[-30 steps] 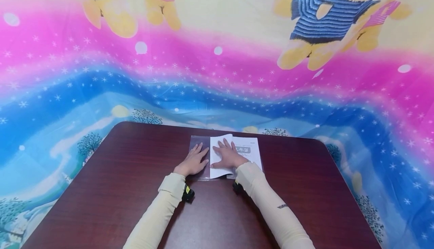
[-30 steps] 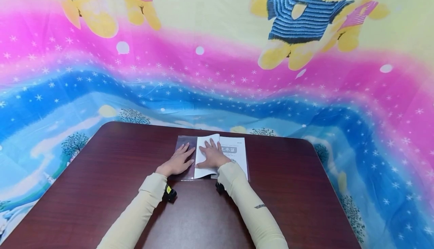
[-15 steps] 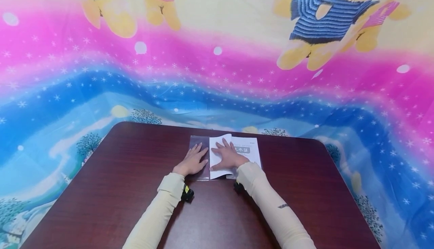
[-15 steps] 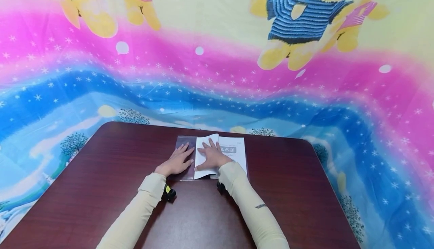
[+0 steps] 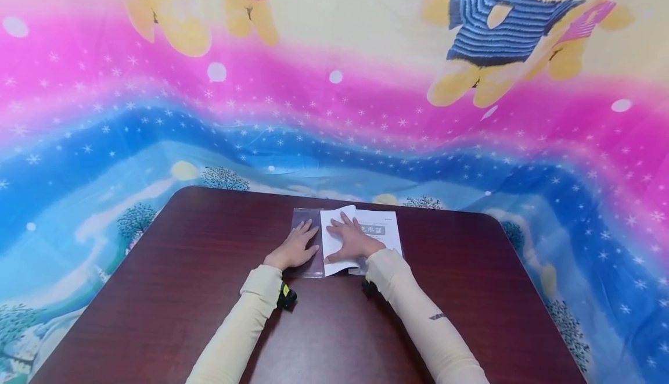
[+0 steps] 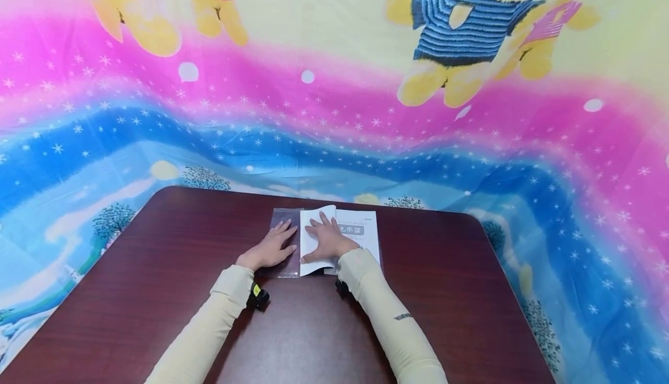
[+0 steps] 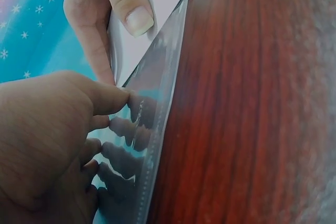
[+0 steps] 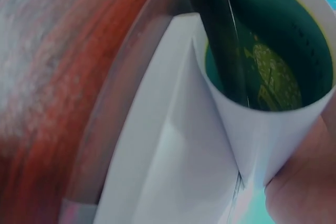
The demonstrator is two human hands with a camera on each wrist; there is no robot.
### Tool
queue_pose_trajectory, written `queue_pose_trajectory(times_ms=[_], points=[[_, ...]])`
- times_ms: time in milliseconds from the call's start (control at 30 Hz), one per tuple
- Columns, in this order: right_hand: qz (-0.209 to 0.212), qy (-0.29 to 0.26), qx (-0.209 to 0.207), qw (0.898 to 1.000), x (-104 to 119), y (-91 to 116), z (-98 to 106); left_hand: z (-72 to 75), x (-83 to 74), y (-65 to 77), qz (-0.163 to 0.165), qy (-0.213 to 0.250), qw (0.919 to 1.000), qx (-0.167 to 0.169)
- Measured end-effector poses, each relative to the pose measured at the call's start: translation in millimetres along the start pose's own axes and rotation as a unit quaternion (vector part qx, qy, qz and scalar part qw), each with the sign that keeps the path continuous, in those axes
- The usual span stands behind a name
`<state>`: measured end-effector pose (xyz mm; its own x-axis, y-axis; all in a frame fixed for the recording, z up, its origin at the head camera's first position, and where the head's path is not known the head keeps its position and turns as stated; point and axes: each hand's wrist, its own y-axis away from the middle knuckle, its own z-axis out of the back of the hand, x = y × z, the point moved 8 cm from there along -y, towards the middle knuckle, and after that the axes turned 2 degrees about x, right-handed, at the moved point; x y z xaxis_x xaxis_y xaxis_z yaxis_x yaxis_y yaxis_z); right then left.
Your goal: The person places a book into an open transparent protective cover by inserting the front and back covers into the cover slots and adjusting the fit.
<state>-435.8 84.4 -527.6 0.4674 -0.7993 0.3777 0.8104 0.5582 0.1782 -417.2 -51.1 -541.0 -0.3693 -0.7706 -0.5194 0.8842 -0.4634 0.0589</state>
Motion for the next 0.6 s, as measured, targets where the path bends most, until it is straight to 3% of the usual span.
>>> queue_pose_trajectory(times_ms=[600], points=[[0.01, 0.007, -0.007, 1.0, 3.1, -1.1, 3.2, -0.2, 0.9, -2.6, -0.004, -0.012, 0.9999, -0.004]])
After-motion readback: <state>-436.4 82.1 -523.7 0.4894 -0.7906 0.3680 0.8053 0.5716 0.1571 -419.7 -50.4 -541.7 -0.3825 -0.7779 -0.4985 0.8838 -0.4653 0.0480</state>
